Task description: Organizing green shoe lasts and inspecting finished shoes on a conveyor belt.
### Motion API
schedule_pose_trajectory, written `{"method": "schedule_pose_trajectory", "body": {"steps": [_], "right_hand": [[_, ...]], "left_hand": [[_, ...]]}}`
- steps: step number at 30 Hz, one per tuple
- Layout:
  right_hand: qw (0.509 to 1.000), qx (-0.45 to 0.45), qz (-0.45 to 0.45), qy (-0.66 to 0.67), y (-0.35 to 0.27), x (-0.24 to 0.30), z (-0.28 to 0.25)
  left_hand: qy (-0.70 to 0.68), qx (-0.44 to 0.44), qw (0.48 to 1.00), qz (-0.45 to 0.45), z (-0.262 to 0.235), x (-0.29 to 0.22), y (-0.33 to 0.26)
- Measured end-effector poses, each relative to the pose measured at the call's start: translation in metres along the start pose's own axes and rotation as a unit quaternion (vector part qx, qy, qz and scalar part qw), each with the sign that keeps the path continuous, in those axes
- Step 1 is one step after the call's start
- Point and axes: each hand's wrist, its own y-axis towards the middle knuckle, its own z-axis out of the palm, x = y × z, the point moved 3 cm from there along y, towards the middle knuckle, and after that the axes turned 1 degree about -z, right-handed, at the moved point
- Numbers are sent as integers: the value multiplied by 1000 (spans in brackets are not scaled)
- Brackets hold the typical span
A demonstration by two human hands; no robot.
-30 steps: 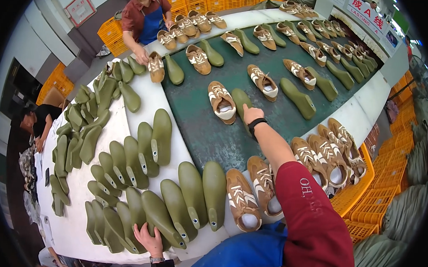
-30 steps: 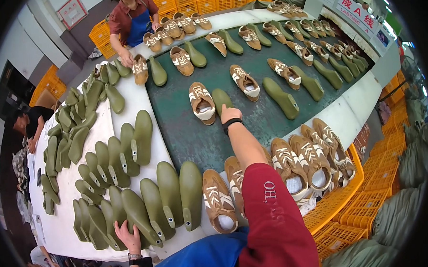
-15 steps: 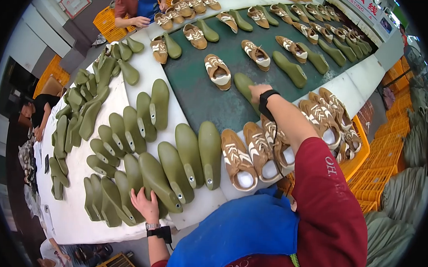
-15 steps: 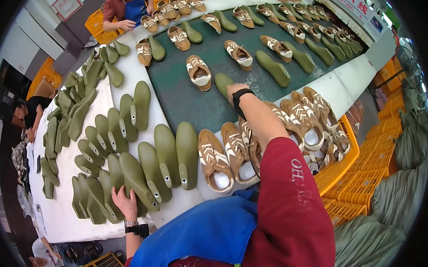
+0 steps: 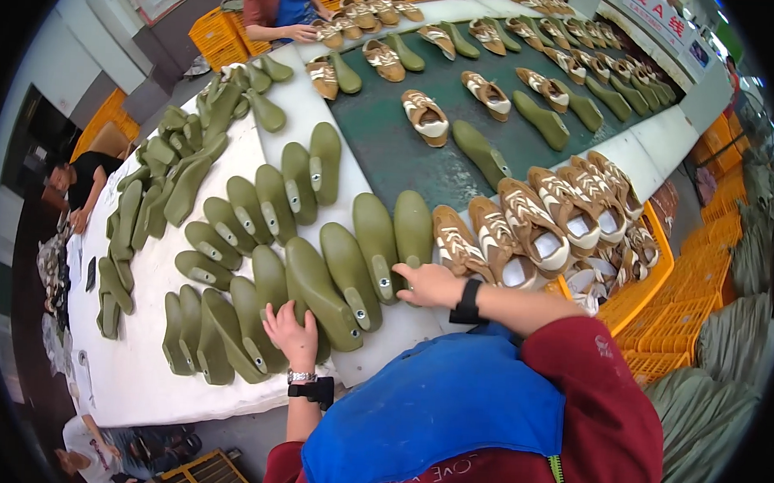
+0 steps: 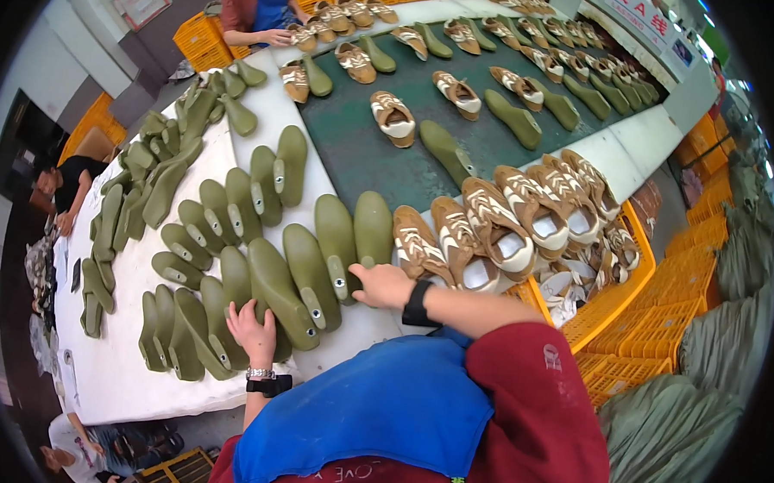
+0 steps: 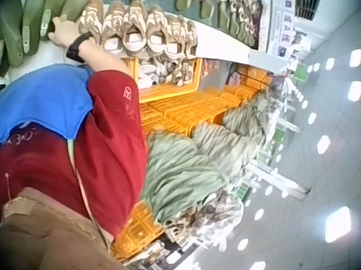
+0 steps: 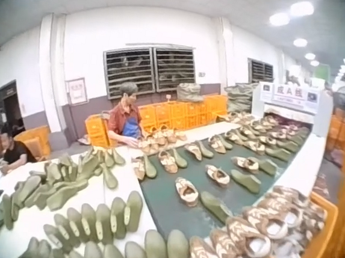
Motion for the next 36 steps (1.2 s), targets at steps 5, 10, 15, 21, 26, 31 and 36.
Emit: {"method": "schedule_pose_trajectory", "body": {"steps": [5,10,15,21,26,31,36], "right_hand": [[986,-119,77,86,-7,-14,3],[784,-92,139,598,27,-52,-73],[876,-56,127,462,88,-75,-136],[986,-94,56,-127,143,-106,-113],[983,-67,110,-128,148,-167,-72],[985,-37,102,-137,154,-168,-72],[991,-33,97,-86,144,-176,-67]], "left_hand": [[-35,5,999,0,-2,-9,6],[-47,3,999,-13,-3,-4,6],[-52,9,998,-20,-4,-3,11],[-46,-13,998,-27,-12,-1,4],[-52,-14,998,-29,-14,-6,1],[-53,-31,997,-35,-15,-7,-2],[-42,-18,999,-15,-10,-5,10]]}}
